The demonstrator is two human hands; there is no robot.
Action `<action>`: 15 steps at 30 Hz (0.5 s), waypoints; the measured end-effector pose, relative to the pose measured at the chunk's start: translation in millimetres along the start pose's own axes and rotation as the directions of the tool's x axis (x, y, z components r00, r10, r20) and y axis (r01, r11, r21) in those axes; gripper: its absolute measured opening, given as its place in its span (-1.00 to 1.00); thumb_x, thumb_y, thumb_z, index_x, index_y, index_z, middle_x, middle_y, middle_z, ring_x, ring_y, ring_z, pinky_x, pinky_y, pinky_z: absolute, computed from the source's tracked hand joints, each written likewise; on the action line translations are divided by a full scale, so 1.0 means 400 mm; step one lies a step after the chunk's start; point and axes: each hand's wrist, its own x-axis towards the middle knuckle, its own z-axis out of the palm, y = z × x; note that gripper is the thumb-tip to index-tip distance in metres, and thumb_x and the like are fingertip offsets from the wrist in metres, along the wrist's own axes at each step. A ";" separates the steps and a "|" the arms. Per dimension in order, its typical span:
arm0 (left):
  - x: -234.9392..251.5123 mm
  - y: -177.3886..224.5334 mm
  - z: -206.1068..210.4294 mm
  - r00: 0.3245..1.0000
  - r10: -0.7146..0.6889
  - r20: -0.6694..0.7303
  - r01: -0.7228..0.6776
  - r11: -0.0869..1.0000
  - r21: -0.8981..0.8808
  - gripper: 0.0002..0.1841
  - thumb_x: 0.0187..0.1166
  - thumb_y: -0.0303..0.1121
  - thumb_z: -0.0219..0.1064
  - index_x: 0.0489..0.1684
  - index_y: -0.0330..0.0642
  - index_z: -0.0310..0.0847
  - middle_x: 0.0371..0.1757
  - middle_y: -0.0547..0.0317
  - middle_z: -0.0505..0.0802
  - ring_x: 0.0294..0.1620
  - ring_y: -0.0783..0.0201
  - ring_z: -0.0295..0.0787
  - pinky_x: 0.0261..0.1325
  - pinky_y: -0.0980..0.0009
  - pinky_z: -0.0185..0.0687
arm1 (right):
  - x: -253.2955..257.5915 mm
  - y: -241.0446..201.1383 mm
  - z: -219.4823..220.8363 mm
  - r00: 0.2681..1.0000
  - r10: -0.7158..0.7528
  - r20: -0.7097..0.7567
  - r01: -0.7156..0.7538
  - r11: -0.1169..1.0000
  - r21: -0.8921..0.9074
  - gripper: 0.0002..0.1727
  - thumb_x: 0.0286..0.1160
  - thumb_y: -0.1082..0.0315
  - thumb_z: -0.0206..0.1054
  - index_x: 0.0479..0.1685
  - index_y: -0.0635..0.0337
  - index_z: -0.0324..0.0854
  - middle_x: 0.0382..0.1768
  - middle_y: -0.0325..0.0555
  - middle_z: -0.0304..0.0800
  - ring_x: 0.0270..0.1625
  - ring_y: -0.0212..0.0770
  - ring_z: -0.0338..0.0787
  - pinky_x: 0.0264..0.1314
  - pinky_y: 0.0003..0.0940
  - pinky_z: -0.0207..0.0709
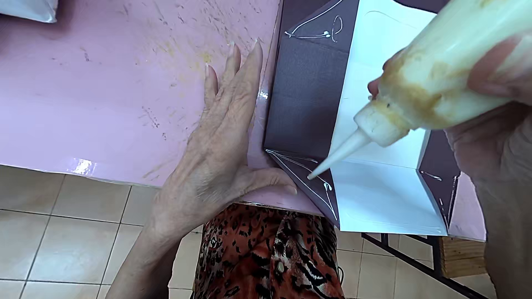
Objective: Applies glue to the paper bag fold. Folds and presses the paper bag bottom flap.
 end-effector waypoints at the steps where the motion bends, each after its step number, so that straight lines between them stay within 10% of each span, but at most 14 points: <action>1: 0.000 0.000 0.000 1.000 -0.005 -0.001 0.005 1.000 -0.008 0.28 0.26 0.25 0.51 0.80 -0.57 -0.13 0.79 -0.24 0.31 0.89 -0.06 0.01 0.90 -0.09 -0.36 | -0.005 0.008 -0.010 1.000 -0.002 0.005 0.002 1.000 -0.002 -0.60 0.60 0.21 0.39 0.32 0.14 0.51 0.18 -0.18 0.78 0.30 -0.19 0.80 0.35 -0.33 0.75; 10: 0.000 -0.012 -0.002 1.000 -0.004 0.018 0.005 1.000 -0.029 0.30 0.25 0.25 0.52 0.83 -0.53 -0.20 0.83 -0.19 0.24 0.90 0.01 -0.03 0.93 -0.02 -0.37 | -0.082 0.023 -0.056 0.998 0.019 -0.057 -0.011 0.990 0.139 -0.24 0.32 0.13 0.62 0.44 0.30 0.38 0.08 0.01 0.83 0.07 -0.04 0.90 0.02 -0.17 0.88; 15: 0.002 -0.018 -0.004 1.000 0.000 0.027 0.001 0.997 -0.071 0.35 0.19 0.26 0.56 0.84 -0.50 -0.23 0.84 -0.15 0.23 0.90 0.07 -0.01 0.94 0.01 -0.35 | -0.077 0.009 -0.043 0.979 0.043 -0.199 0.010 0.966 0.257 -0.47 0.35 0.26 0.58 0.24 0.22 0.47 0.03 0.06 0.85 0.04 0.04 0.92 0.04 -0.10 0.89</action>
